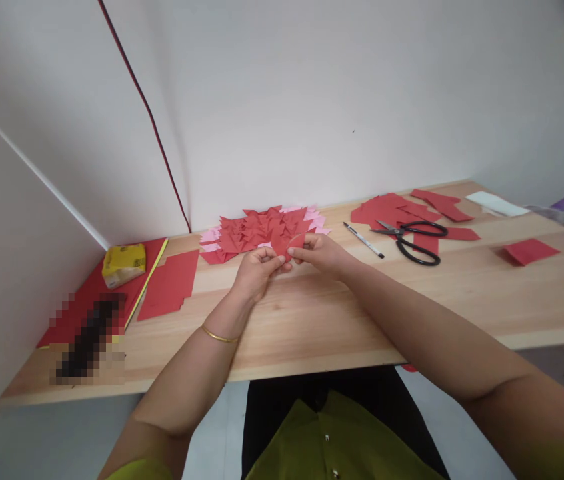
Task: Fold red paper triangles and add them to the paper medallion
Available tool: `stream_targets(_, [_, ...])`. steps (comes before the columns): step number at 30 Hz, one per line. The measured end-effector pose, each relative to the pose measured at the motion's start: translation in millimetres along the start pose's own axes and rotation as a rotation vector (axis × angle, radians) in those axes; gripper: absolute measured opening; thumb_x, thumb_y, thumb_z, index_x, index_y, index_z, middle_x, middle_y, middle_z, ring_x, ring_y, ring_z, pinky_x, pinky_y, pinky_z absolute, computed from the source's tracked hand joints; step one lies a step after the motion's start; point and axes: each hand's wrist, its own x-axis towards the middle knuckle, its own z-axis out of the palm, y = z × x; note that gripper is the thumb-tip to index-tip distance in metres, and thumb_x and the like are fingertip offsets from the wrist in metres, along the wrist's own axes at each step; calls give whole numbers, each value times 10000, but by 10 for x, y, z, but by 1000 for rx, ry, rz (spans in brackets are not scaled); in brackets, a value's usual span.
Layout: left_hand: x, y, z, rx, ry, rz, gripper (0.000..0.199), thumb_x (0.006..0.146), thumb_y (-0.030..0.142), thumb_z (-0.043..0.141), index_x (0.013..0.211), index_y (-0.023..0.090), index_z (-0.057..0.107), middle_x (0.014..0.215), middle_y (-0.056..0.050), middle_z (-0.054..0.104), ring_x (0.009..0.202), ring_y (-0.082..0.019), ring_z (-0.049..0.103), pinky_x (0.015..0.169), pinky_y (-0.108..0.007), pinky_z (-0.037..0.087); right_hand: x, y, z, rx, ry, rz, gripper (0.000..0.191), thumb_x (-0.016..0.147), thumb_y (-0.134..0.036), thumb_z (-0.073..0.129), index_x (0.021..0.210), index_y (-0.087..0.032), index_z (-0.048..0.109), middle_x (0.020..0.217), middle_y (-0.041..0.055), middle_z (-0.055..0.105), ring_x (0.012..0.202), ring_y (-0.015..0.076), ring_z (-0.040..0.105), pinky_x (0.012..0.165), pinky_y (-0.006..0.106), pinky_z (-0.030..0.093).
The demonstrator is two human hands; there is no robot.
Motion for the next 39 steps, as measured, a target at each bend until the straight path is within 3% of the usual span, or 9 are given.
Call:
stream_targets(8, [-14, 3, 5, -20, -20, -48, 359, 537, 263, 831, 624, 131, 509, 674, -25, 663, 649, -148, 676, 741, -318, 542, 10, 10, 12, -106, 33, -48, 228, 713, -368, 676, 723, -150, 614, 660, -6, 594, 629, 114, 533, 616, 257, 414])
stream_targets(16, [-1, -6, 2, 90, 41, 30, 319, 570, 271, 801, 624, 148, 511, 565, -2, 642, 597, -138, 659, 633, -250, 500, 2, 4, 24, 3, -47, -20, 262, 709, -411, 687, 739, -154, 643, 639, -11, 583, 604, 100, 511, 596, 241, 399])
stream_targets(23, [18, -45, 2, 131, 54, 40, 330, 577, 292, 802, 617, 149, 507, 571, -33, 667, 594, -153, 668, 608, -241, 483, 18, 65, 52, -7, -25, -9, 291, 703, -451, 683, 704, -165, 629, 643, -3, 595, 594, 107, 513, 589, 245, 404])
stream_targets(32, [-12, -30, 4, 83, -18, -15, 351, 567, 300, 819, 613, 143, 509, 589, 6, 635, 619, -160, 677, 629, -261, 509, 15, 68, 19, -127, -82, -136, 278, 752, -445, 637, 676, -179, 612, 715, 9, 602, 664, 134, 534, 630, 254, 412])
stream_targets(35, [-9, -43, -16, 37, -80, -24, 355, 591, 333, 811, 650, 139, 519, 653, 1, 641, 652, -157, 680, 687, -291, 528, 24, 92, 8, -140, -58, -120, 295, 738, -465, 647, 686, -179, 603, 703, 2, 599, 636, 128, 527, 611, 250, 409])
stream_targets(39, [7, -64, -26, 30, -62, 14, 358, 617, 353, 795, 675, 145, 510, 664, 6, 630, 638, -138, 664, 685, -288, 530, 20, 109, -2, -167, -54, -94, 305, 738, -478, 644, 743, -174, 631, 703, 6, 615, 628, 129, 530, 603, 250, 410])
